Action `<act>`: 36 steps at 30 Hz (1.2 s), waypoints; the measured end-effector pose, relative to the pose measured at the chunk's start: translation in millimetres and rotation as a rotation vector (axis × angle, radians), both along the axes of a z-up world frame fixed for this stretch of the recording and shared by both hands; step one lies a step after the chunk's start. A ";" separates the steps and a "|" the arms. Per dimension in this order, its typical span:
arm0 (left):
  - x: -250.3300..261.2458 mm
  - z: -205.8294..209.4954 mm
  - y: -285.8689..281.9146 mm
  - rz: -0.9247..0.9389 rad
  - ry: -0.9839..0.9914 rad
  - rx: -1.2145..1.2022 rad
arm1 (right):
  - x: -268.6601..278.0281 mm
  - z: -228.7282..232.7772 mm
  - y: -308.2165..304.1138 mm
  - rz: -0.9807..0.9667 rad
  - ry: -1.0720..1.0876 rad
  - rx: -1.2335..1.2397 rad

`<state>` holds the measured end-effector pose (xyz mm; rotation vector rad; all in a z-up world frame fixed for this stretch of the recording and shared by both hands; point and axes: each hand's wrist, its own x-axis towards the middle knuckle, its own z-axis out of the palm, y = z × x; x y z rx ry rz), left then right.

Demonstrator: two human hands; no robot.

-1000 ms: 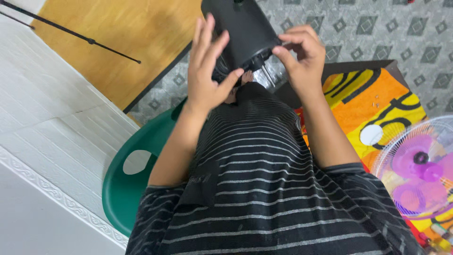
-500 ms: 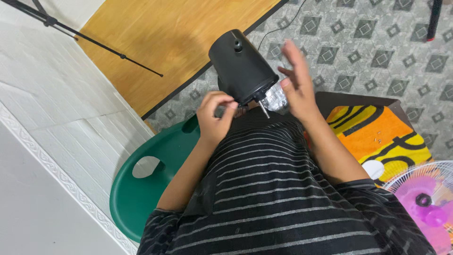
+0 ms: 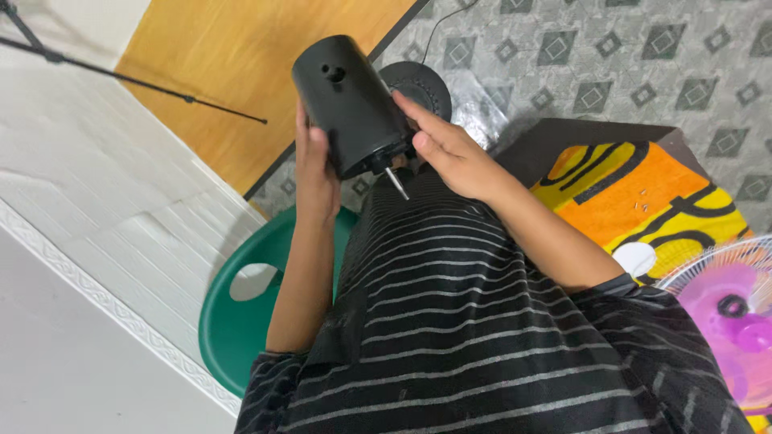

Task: The person disassembles a black electric fan motor housing using a socket wrench. They remove the rear cover, loosen a central nut, and manipulate the internal components before reassembling the housing.

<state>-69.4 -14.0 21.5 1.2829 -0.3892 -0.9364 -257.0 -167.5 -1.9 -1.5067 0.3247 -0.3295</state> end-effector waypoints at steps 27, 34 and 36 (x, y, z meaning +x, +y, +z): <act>13.2 70.8 -97.8 -0.811 -1.669 0.215 | -228.4 -184.5 70.0 -1.756 0.768 -0.192; 7.5 86.3 -67.9 -0.670 -1.580 0.211 | -307.3 -240.5 57.7 -1.668 0.928 -0.486; 6.2 87.6 -56.9 -0.634 -1.573 0.233 | -314.6 -251.0 52.1 -1.594 0.933 -0.572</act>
